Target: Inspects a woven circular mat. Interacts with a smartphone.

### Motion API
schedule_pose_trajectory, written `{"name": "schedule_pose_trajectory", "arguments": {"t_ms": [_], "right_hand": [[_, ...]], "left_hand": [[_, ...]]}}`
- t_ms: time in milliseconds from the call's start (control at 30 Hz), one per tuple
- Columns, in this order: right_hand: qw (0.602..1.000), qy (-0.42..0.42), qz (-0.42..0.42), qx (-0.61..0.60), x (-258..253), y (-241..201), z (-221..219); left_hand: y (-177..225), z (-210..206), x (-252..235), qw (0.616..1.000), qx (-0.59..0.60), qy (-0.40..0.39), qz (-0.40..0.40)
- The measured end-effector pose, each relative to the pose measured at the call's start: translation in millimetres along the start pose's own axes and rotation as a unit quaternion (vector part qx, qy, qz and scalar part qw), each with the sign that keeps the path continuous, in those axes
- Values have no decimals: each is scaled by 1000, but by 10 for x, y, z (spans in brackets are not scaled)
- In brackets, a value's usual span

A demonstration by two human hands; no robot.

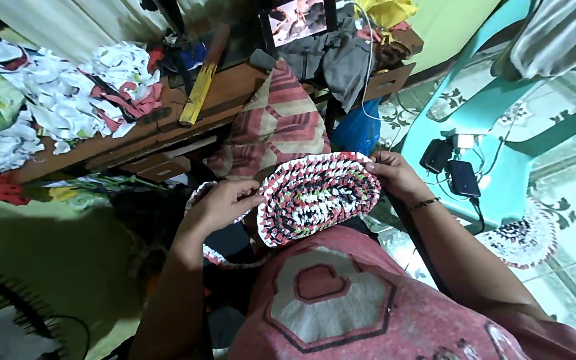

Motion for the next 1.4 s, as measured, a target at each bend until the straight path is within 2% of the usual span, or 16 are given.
{"name": "schedule_pose_trajectory", "arguments": {"t_ms": [100, 233, 333, 400, 467, 533, 633, 733, 833, 933, 1033, 1133, 1233, 1300, 1400], "right_hand": [[1000, -9, 4, 21, 6, -21, -13], [1000, -11, 2, 13, 8, -7, -5], [1000, -11, 7, 2, 4, 13, 23], [1000, -10, 10, -1, 6, 15, 24], [1000, -13, 10, -1, 6, 14, 24], [1000, -13, 12, 0, -8, 9, 15], [1000, -13, 11, 4, -19, 9, 1], [1000, -10, 9, 5, -19, 14, -4], [1000, -2, 11, 12, -24, 2, -2], [1000, 2, 9, 0, -10, 0, -11], [998, -21, -23, -54, 50, -5, -73], [993, -59, -61, -79, 143, 20, -175], [994, -57, -95, -2, 179, 70, -187], [994, -31, -84, 59, 135, 30, -183], [989, -1, -33, 143, -18, -157, -181]], "left_hand": [[18, 37, 22, 996, 59, 64, 35], [204, 15, 99, 967, 118, 224, 22], [305, -134, 145, 937, 17, 349, -29], [219, -247, 108, 925, -28, 377, -39], [57, -321, 52, 943, 13, 331, 6], [-77, -378, -5, 957, 121, 261, 24], [-83, -417, -15, 944, 240, 221, 43], [-50, -451, -2, 927, 305, 209, 66], [-4, -502, 12, 928, 304, 208, 63], [12, -510, -11, 925, 284, 249, 41], [90, -260, -105, 927, 281, 248, 13], [145, 86, -275, 937, 291, 191, 11], [45, 155, -503, 952, 285, 111, 28], [5, 78, -593, 954, 278, 102, 47], [48, 38, -592, 949, 297, 106, 25]]}}
Point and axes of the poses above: each hand's wrist, its own x-axis away from the middle knuckle, its own z-axis out of the back of the hand, y = z × x, the point moved 3 cm from there along -x, towards the middle knuckle, and after that the axes turned 3 degrees about z, right-handed, at the moved point
